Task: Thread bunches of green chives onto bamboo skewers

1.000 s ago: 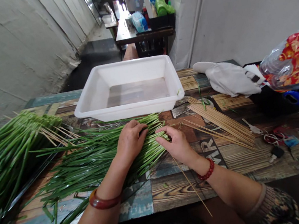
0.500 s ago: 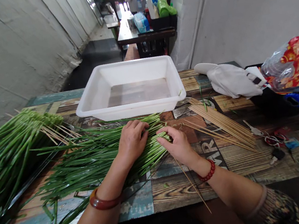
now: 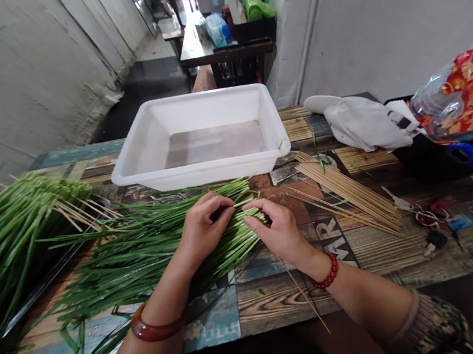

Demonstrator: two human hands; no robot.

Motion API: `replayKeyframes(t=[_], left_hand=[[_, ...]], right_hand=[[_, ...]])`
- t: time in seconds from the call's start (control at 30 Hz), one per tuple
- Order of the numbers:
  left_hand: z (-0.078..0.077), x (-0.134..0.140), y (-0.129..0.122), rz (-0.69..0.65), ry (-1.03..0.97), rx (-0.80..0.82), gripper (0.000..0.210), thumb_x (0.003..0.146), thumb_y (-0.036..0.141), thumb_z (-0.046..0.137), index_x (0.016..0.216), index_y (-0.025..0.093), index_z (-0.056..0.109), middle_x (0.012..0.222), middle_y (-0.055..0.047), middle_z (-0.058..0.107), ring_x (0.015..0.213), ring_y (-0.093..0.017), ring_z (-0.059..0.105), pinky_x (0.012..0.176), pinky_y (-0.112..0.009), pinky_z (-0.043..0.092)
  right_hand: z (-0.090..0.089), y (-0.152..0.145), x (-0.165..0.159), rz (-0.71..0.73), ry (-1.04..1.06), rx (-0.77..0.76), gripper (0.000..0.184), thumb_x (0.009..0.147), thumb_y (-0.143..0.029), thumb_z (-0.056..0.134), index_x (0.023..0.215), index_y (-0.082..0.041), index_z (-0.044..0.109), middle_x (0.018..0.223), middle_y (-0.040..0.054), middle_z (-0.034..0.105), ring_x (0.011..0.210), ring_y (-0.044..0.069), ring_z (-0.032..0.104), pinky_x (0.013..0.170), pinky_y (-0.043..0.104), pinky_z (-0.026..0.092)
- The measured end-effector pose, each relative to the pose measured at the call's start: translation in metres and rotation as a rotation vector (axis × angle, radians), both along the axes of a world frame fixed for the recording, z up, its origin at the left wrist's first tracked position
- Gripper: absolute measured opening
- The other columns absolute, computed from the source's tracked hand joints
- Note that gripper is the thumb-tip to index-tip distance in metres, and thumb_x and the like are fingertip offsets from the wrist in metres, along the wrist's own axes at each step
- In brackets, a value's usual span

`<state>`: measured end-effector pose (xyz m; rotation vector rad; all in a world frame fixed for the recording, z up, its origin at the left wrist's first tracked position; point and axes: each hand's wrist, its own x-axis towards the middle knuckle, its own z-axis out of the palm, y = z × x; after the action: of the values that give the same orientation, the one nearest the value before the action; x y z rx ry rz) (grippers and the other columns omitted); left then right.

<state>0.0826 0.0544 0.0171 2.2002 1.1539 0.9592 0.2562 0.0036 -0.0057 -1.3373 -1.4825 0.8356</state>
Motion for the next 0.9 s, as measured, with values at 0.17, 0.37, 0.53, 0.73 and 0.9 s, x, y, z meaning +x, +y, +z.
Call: replayKeyframes(t=[0.17, 0.37, 0.53, 0.73, 0.9], left_hand=[[0.0025, 0.0029, -0.0033, -0.007, -0.010, -0.027, 0.009, 0.085, 0.014, 0.058, 0.079, 0.017, 0.065, 0.079, -0.003, 0.062, 0.075, -0.014, 0.057, 0.068, -0.026, 0.044], [0.0017, 0.0027, -0.0038, -0.013, -0.032, -0.022, 0.010, 0.085, 0.014, 0.059, 0.080, 0.017, 0.067, 0.079, -0.003, 0.061, 0.074, -0.014, 0.056, 0.067, -0.025, 0.045], [0.0010, 0.0029, -0.0034, -0.021, -0.065, -0.033, 0.013, 0.085, 0.015, 0.058, 0.085, 0.018, 0.070, 0.078, -0.003, 0.062, 0.074, -0.014, 0.057, 0.067, -0.025, 0.046], [0.0024, 0.0030, -0.0027, -0.034, -0.082, -0.052, 0.015, 0.084, 0.013, 0.059, 0.087, 0.019, 0.072, 0.078, -0.003, 0.062, 0.074, -0.014, 0.058, 0.069, -0.027, 0.047], [0.0028, 0.0029, -0.0029, -0.037, -0.090, -0.056, 0.014, 0.083, 0.011, 0.060, 0.085, 0.018, 0.072, 0.077, -0.003, 0.063, 0.074, -0.014, 0.058, 0.068, -0.027, 0.047]], right_hand=[[0.0000, 0.0007, -0.0004, 0.012, 0.034, -0.009, 0.017, 0.084, -0.029, 0.061, 0.097, -0.020, 0.067, 0.095, 0.0059, 0.072, 0.086, 0.020, 0.066, 0.080, 0.032, 0.051], [0.0004, 0.0007, -0.0011, 0.000, 0.035, 0.002, 0.016, 0.084, -0.030, 0.061, 0.095, -0.020, 0.068, 0.093, 0.0051, 0.072, 0.086, 0.020, 0.066, 0.080, 0.032, 0.051], [0.0004, 0.0005, -0.0016, -0.012, 0.046, -0.002, 0.017, 0.084, -0.029, 0.060, 0.096, -0.020, 0.068, 0.093, 0.0052, 0.073, 0.085, 0.020, 0.067, 0.079, 0.031, 0.051], [-0.0009, 0.0003, -0.0009, -0.007, 0.044, -0.006, 0.018, 0.084, -0.029, 0.059, 0.097, -0.020, 0.068, 0.093, 0.0055, 0.073, 0.084, 0.019, 0.067, 0.078, 0.031, 0.051], [-0.0003, -0.0002, -0.0004, 0.002, 0.040, -0.008, 0.019, 0.084, -0.029, 0.059, 0.098, -0.020, 0.069, 0.096, 0.0056, 0.073, 0.086, 0.020, 0.067, 0.078, 0.031, 0.051]])
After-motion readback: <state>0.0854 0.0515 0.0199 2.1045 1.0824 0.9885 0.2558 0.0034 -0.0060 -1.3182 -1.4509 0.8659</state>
